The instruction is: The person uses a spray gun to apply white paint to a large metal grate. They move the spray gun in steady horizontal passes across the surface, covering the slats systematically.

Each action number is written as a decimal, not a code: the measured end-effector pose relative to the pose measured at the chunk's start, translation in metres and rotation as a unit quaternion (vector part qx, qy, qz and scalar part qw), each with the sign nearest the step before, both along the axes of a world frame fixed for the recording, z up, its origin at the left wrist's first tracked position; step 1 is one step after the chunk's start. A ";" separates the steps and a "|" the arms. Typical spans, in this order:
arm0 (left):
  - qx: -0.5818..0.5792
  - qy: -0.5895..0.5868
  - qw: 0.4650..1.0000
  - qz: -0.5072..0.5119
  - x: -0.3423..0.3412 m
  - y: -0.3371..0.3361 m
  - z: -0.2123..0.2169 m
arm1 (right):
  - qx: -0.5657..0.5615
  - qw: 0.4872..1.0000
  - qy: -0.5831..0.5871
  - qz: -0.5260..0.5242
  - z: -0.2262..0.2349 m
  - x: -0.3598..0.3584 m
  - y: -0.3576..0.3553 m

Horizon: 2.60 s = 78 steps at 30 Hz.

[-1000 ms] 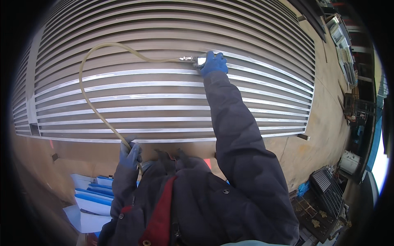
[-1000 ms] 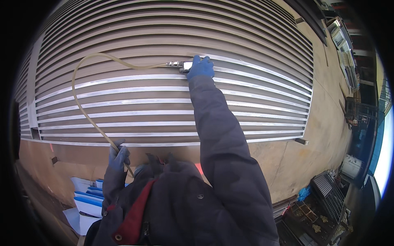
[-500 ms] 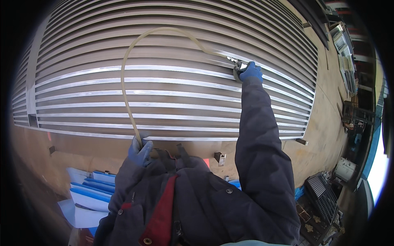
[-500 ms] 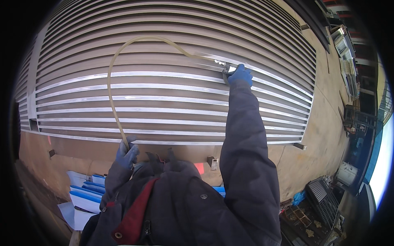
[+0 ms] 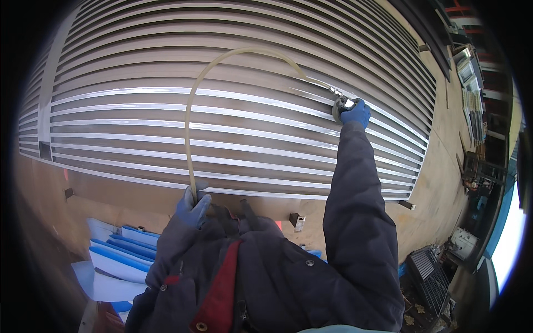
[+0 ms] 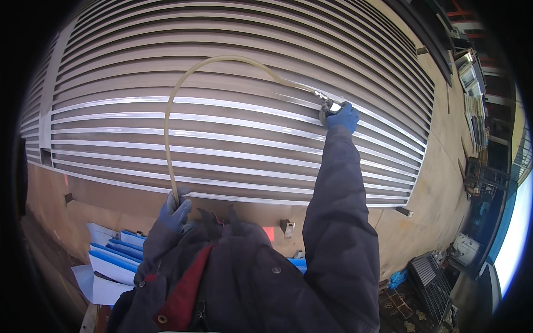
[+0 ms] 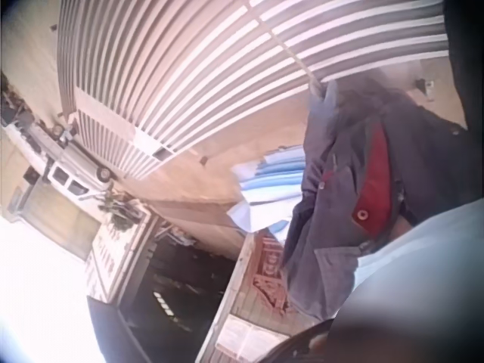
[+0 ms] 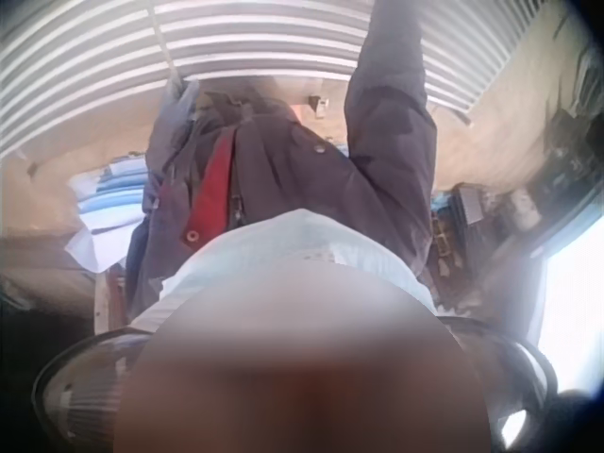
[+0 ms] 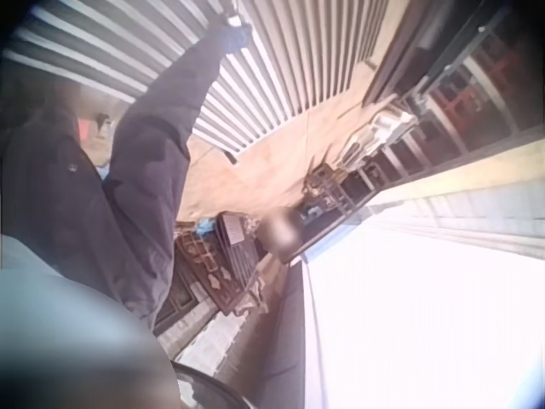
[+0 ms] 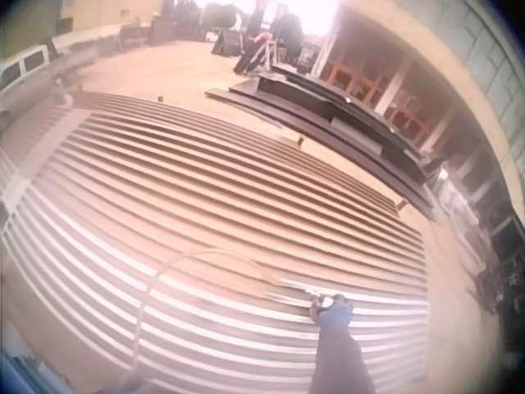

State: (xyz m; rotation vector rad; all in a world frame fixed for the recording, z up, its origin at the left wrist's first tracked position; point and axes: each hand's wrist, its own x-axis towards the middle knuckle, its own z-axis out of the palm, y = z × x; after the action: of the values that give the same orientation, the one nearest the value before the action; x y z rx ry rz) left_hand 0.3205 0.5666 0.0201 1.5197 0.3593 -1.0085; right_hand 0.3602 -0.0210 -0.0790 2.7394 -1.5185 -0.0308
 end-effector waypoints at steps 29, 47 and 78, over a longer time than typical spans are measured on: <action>0.018 -0.039 0.999 0.005 -0.003 -0.003 -0.002 | 0.077 0.992 0.098 0.035 0.043 0.025 0.030; 0.033 -0.059 0.998 -0.003 -0.006 -0.003 0.005 | 0.084 0.992 0.094 0.031 0.038 0.023 0.035; 0.051 -0.123 0.990 0.044 -0.001 0.072 0.031 | 0.094 0.982 0.020 0.164 0.032 0.082 0.080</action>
State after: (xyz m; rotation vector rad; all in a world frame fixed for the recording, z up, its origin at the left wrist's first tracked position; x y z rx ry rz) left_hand 0.3199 0.6387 0.0513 1.6844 0.3046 -0.7325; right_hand 0.4419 0.0592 -0.0469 3.0787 -1.0879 -0.2368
